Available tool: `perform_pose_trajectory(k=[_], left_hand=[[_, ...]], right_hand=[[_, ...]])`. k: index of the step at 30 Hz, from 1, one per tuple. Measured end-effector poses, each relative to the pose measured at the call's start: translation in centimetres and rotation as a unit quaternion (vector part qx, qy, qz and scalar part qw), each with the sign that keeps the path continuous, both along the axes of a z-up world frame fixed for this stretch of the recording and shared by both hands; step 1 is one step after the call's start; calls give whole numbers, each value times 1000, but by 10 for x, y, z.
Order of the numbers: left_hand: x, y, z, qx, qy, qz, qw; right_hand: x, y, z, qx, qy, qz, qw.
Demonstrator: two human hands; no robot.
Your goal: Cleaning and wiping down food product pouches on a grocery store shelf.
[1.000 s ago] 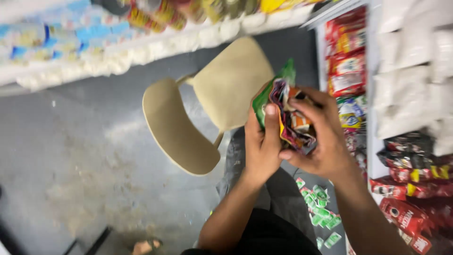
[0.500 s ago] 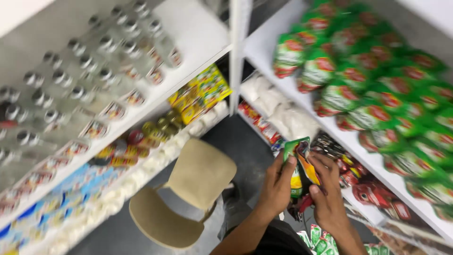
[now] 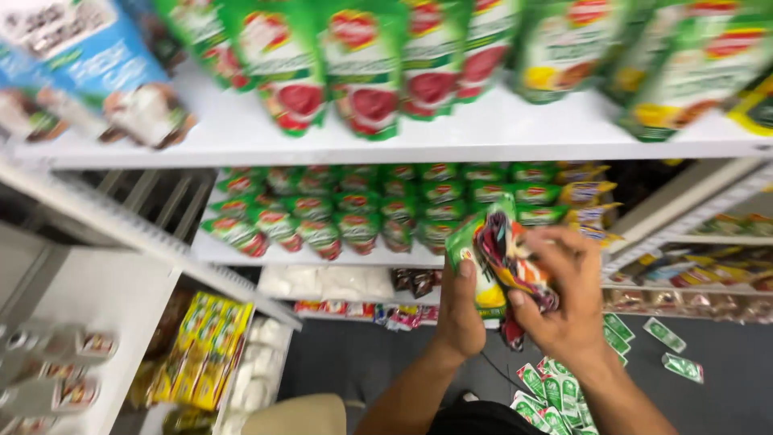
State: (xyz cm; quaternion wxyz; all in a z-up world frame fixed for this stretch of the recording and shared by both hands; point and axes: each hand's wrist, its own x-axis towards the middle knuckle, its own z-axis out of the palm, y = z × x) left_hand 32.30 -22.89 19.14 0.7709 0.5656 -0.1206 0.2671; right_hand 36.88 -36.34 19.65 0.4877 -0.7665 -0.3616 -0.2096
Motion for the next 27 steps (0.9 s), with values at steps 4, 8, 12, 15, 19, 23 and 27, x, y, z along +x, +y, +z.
perform_pose_trajectory(k=[4, 8, 12, 15, 19, 23, 27], left_hand=[[28, -29, -2, 13, 81, -47, 995], [32, -58, 18, 99, 128, 0, 987], [38, -63, 51, 49, -9, -40, 998], [38, -60, 47, -61, 11, -106, 992], [40, -56, 15, -147, 22, -158, 976], [43, -46, -30, 223, 43, 100, 969], [42, -39, 42, -27, -18, -68, 997]], right_hand=[[28, -35, 42, 146, -128, 0, 981], [18, -51, 81, -42, -142, -104, 983], [15, -58, 66, -78, -170, -39, 982], [7, -69, 64, -124, -153, 13, 980], [18, -64, 74, -142, -163, 20, 976], [27, -47, 78, -88, -179, -54, 978], [15, -35, 50, -83, -184, -44, 978]])
